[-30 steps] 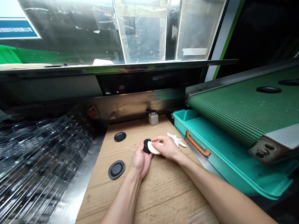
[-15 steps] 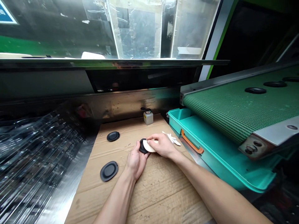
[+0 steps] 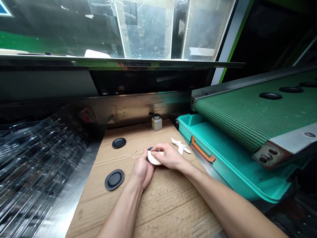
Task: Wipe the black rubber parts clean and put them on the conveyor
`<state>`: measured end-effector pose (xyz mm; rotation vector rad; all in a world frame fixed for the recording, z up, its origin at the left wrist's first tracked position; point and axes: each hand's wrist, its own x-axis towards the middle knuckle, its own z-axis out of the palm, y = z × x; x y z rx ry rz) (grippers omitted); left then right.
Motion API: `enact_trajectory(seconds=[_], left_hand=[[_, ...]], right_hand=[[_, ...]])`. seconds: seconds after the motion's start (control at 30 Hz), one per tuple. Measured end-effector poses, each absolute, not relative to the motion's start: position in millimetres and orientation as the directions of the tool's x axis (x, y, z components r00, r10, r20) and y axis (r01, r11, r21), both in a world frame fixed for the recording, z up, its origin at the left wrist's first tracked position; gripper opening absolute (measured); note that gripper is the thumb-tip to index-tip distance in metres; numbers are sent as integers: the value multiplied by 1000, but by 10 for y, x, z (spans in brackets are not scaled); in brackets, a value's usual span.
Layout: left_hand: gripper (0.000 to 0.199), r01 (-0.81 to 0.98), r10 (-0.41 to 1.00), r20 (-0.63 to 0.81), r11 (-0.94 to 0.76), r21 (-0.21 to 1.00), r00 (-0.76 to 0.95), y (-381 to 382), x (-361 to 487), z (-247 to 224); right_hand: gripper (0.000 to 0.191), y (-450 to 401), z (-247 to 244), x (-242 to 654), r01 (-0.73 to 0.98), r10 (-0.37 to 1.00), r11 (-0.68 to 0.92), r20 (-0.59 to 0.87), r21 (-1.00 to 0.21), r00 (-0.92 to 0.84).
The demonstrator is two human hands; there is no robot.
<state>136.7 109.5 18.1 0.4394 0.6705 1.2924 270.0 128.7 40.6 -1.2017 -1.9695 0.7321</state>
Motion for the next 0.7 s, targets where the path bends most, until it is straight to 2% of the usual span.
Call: enact_trajectory(seconds=[0.07, 0.2, 0.33, 0.43, 0.5, 0.57, 0.63, 0.7], left_hand=[[31, -720, 969, -207, 241, 650, 136, 1099, 1361, 171], [30, -699, 972, -199, 227, 678, 123, 1091, 1363, 157], [27, -719, 978, -177, 204, 664, 115, 1080, 1380, 154], [25, -724, 979, -160, 201, 660, 126, 1086, 1384, 152], [27, -715, 976, -182, 212, 666, 120, 1089, 1385, 153], [28, -713, 974, -201, 212, 668, 102, 1084, 1385, 158], [27, -719, 976, -196, 205, 664, 98, 1073, 1387, 165], [26, -732, 979, -178, 195, 653, 102, 1064, 1387, 168]], right_hand=[[22, 1321, 396, 2710, 523, 932, 345, 220, -779, -287], [22, 1380, 410, 2894, 650, 981, 195, 155, -734, -119], [20, 1318, 434, 2905, 562, 952, 212, 38, -800, -305], [22, 1293, 427, 2794, 483, 958, 232, 112, -844, -264], [22, 1311, 413, 2773, 522, 976, 203, 125, -829, -180], [22, 1334, 401, 2812, 597, 986, 149, 73, -788, -150], [22, 1339, 396, 2865, 647, 983, 135, 20, -751, -182], [20, 1321, 399, 2879, 625, 961, 196, 21, -756, -275]])
